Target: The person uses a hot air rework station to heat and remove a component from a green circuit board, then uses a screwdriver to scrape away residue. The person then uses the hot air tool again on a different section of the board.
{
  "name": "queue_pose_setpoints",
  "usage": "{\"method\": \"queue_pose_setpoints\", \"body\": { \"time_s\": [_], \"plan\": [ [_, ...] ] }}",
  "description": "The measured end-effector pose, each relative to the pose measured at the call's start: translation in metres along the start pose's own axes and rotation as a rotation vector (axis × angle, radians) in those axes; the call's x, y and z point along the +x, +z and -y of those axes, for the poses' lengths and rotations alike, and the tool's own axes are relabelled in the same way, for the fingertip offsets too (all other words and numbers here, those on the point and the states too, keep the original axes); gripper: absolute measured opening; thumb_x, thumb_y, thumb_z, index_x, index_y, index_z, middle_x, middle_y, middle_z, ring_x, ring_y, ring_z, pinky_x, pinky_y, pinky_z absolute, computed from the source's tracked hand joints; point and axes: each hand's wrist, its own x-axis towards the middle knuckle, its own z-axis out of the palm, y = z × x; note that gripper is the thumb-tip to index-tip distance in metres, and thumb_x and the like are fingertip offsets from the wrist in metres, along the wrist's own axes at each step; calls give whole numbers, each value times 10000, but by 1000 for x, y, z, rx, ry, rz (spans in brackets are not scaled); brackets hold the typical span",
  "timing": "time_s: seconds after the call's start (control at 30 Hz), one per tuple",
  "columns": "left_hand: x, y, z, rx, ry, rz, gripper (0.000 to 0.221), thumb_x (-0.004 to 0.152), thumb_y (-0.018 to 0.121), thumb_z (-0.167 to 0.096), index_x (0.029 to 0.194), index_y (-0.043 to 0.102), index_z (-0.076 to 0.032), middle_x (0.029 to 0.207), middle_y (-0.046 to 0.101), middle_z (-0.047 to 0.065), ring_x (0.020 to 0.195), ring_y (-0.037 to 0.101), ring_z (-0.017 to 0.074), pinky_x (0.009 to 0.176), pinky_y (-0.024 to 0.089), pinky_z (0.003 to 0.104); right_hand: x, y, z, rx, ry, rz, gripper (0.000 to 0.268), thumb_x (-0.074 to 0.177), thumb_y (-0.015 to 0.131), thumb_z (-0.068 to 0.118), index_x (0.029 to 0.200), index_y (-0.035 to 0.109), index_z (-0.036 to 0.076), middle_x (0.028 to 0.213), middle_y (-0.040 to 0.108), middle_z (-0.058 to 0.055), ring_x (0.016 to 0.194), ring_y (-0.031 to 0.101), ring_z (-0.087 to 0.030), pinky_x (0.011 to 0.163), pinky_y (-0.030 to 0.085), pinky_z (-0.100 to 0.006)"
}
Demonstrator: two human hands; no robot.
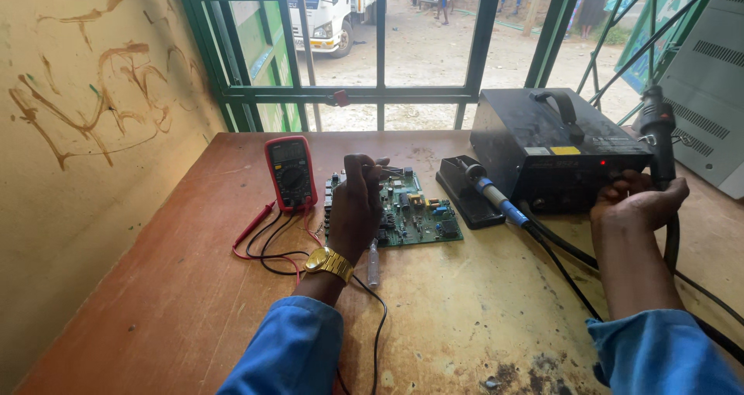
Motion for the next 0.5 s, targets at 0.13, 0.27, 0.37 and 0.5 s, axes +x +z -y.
{"method": "queue_pose_setpoints", "body": {
  "time_s": [0.13,0.27,0.37,0.5],
  "plan": [
    [-1,0,4,14,-26,-11,78,1075,397,-181,1102,352,-124,1166,758,173,890,788,345,635,594,426,-15,1,1,15,-121,40,327,819,518,439,725,430,139,661,562,-26,514,401,-133,458,251,-257],
    [-1,0,6,-30,-40,-30,83,1056,405,-90,1107,345,-117,1160,750,199,880,798,338,680,633,401,-38,11,15,3,-198,77,477,785,500,480,1061,606,105,806,750,-30,501,535,-109,415,376,-229],
    [-1,-1,0,-68,-84,-45,75,1055,395,-82,1097,344,-118,1165,747,197,860,804,318,662,646,379,-47,15,23,-21,-183,185,553,754,511,481,1173,660,153,972,839,-21,641,666,-117,503,462,-227],
    [3,-3,-5,-122,-198,-83,65,1074,375,-180,1070,330,-132,1087,753,181,791,806,276,551,610,326,-68,19,23,-118,-226,351,565,747,545,480,1231,729,253,1074,846,-12,864,773,-143,705,551,-246]
  ]
}}
